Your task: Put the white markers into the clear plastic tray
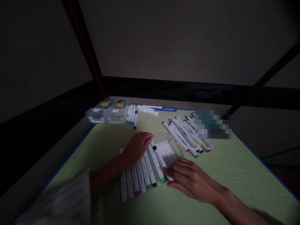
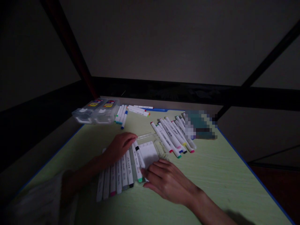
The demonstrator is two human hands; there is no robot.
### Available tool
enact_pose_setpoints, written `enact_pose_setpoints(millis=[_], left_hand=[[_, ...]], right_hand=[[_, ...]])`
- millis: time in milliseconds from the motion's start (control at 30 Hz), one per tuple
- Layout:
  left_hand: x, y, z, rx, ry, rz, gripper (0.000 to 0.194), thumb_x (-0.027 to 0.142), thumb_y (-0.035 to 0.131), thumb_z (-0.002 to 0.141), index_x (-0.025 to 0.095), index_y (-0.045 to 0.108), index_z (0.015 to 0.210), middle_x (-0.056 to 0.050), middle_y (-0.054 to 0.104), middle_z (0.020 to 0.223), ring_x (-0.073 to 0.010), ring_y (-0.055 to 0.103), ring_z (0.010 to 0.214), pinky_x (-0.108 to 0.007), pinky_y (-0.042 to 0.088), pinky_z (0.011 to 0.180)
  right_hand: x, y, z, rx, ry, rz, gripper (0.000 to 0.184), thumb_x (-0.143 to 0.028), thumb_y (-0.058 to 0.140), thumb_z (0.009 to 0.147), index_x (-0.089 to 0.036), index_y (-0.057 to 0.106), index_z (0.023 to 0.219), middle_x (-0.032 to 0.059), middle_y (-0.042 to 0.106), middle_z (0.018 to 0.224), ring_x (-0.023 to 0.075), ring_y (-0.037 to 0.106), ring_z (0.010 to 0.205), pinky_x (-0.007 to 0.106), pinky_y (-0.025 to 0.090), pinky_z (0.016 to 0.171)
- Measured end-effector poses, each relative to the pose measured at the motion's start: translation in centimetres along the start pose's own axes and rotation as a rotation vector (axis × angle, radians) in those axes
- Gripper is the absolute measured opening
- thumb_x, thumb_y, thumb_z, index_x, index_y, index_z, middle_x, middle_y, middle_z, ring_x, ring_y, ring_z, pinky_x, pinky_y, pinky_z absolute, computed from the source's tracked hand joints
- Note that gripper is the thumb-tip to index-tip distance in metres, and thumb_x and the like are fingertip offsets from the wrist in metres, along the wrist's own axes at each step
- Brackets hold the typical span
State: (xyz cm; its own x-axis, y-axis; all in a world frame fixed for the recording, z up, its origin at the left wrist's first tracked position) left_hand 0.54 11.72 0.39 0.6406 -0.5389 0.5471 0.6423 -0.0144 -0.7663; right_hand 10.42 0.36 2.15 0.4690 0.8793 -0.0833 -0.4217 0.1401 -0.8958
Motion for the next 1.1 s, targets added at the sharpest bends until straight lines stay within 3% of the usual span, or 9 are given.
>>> enact_pose_setpoints(millis=[533, 1100], left_hand=[[0.01, 0.03, 0.02, -0.016, -0.019, 0.016, 0.011, 0.018, 0.046, 0.081, 0.014, 0.056, 0.079, -0.002, 0.060, 0.072, -0.0130, 0.054, 0.068, -0.025, 0.042, 0.065], [-0.10, 0.11, 0.06, -0.014, -0.011, 0.038, 0.013, 0.018, 0.047, 0.080, 0.014, 0.060, 0.080, -0.004, 0.062, 0.076, -0.0140, 0.056, 0.072, -0.027, 0.044, 0.069]], right_hand=[[0.03, -0.20, 0.10, 0.035, 0.003, -0.004, 0.026, -0.032, 0.041, 0.090, -0.013, 0.059, 0.090, 0.0012, 0.057, 0.064, 0.0133, 0.052, 0.061, 0.027, 0.041, 0.056], [0.25, -0.34, 0.10, 0.059, 0.013, 0.016, 0.027, -0.033, 0.043, 0.089, -0.012, 0.060, 0.088, 0.0018, 0.058, 0.064, 0.0137, 0.052, 0.061, 0.028, 0.042, 0.057]])
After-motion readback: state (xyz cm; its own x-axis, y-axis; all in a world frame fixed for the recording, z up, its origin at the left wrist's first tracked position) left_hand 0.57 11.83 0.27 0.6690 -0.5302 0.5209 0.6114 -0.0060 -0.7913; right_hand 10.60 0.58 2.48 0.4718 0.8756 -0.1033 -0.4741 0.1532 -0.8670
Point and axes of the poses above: each hand's wrist, its own z-axis towards the middle knuckle, its own y-axis out of the palm, x = y × z, the point moved 9 cm from there along z, towards the middle knuckle
